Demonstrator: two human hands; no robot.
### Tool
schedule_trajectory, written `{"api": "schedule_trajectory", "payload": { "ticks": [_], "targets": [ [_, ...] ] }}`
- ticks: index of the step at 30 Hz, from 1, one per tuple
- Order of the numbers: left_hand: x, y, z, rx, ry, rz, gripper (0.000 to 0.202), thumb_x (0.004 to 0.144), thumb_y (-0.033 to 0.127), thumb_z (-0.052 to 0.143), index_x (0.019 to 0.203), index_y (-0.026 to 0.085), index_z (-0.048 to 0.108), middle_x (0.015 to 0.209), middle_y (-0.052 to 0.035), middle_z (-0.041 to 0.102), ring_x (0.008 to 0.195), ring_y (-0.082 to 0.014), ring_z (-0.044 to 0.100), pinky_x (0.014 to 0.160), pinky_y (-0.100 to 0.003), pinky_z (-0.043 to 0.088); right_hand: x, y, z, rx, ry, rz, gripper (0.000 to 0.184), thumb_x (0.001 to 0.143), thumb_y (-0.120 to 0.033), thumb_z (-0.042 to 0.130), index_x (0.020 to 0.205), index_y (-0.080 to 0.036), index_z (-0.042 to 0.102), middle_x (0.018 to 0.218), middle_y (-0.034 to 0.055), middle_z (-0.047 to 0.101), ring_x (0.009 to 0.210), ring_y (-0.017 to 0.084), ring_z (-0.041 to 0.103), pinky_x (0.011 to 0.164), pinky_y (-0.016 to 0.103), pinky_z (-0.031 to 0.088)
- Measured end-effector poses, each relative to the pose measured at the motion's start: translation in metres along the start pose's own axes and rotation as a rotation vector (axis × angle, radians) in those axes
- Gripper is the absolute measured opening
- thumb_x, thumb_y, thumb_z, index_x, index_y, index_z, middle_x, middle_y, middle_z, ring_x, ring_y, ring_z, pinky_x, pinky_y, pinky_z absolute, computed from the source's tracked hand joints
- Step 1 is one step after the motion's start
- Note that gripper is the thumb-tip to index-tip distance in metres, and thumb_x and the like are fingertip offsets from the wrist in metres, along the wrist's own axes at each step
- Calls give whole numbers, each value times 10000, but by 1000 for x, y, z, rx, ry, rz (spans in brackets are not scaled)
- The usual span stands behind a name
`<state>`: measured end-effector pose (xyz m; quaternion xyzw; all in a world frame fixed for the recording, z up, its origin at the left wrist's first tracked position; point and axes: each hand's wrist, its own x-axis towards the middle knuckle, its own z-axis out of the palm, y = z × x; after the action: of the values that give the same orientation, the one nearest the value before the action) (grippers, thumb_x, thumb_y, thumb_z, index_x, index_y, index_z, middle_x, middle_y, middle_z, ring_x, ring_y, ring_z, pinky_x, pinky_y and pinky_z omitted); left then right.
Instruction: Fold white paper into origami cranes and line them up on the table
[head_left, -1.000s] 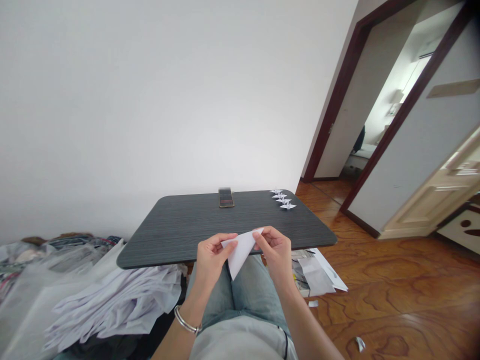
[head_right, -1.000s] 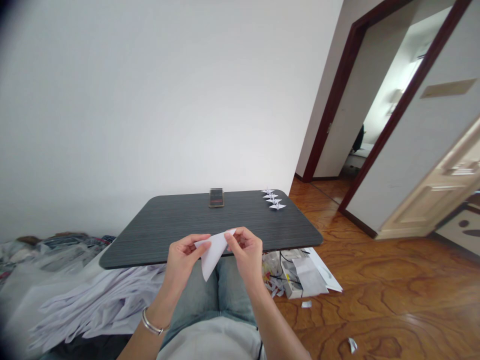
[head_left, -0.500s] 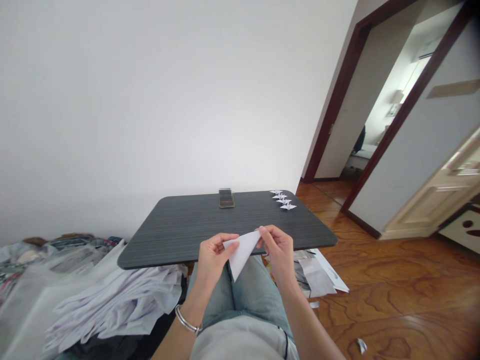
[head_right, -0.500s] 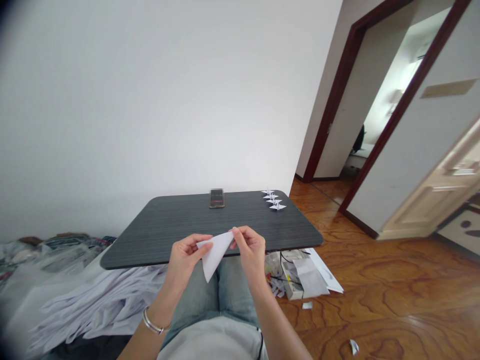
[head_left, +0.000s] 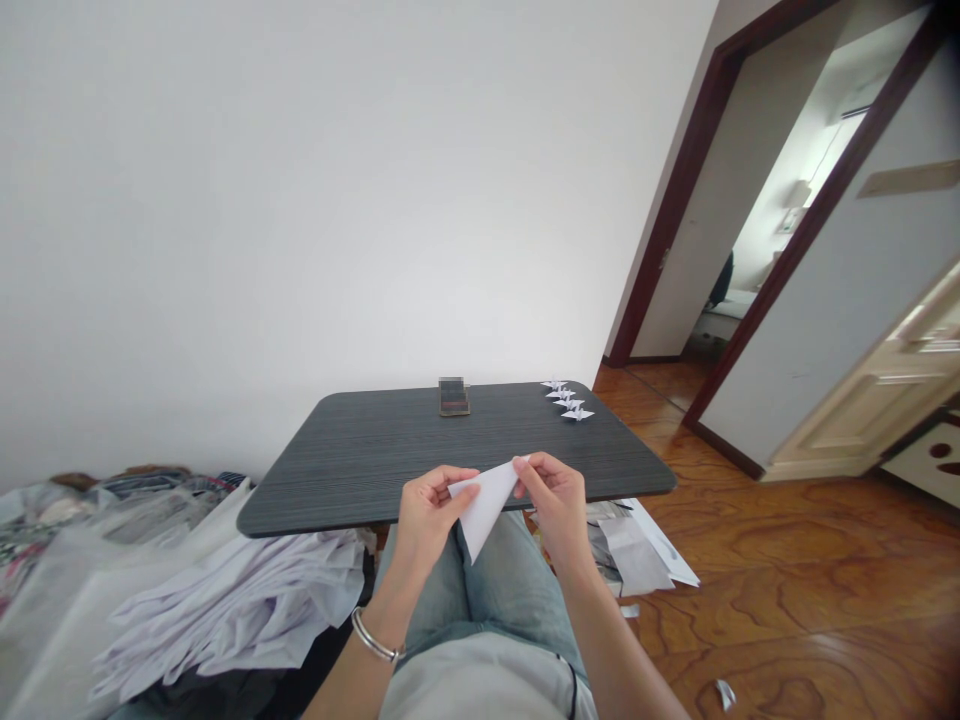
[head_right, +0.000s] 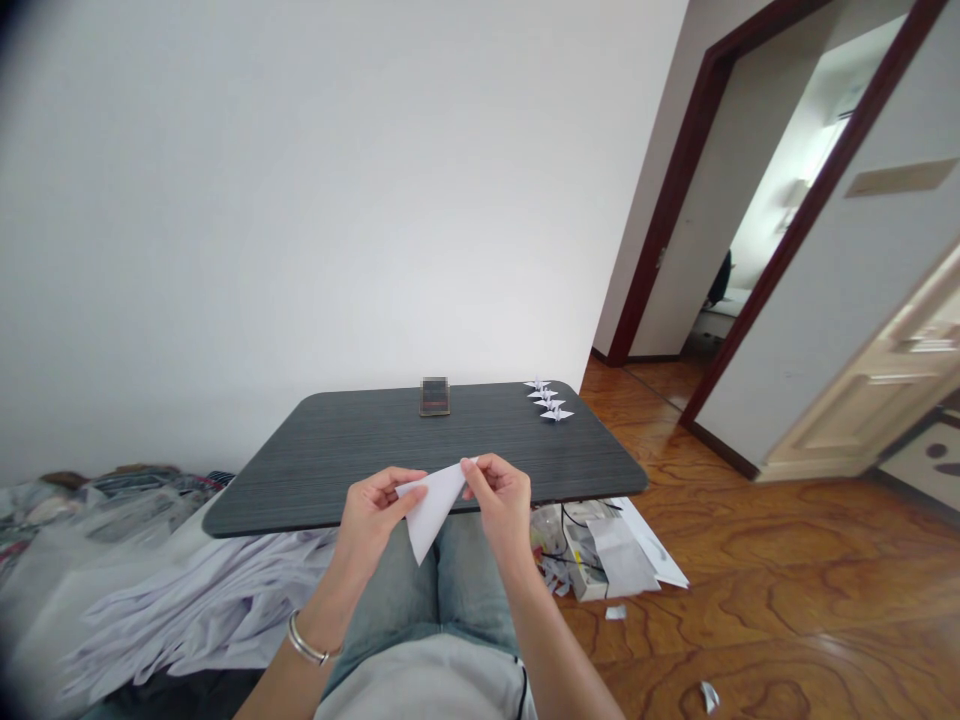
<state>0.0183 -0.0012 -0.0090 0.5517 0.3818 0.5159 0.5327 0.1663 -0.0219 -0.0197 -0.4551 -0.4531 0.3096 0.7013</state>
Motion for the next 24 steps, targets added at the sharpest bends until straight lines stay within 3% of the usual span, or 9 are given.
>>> {"api": "schedule_trajectory", "payload": {
  "ticks": [7,14,19,24],
  "targets": [
    [3,-4,-3,45,-16,13,224,616,292,731,777,137,712,717,-56,707,578,-135,586,525,-210,412,4,-2,-3,2,30,3,207,756,-349,622,676,-159,630,474,-37,525,430,91,443,438,211,329],
    [7,1,-6,65,-10,12,274,614,289,721,835,132,681,716,-54,696,601,-147,602,536,-214,422,8,0,-10,-50,-109,37,217,705,-350,660,613,-158,616,452,-31,533,424,99,467,444,214,348],
    [10,6,-8,148,-9,68,278,616,285,710,844,132,663,647,-25,664,553,-131,567,519,-211,405,7,1,-16,-190,-348,28,169,719,-306,645,641,-156,639,507,-9,582,464,115,504,451,220,365],
    [11,10,-8,197,-71,96,311,644,269,689,925,142,643,613,-4,648,540,-127,557,536,-217,409,4,3,-13,-270,-377,-7,179,744,-298,617,630,-162,635,479,-18,566,430,101,467,415,209,333]
  ]
}}
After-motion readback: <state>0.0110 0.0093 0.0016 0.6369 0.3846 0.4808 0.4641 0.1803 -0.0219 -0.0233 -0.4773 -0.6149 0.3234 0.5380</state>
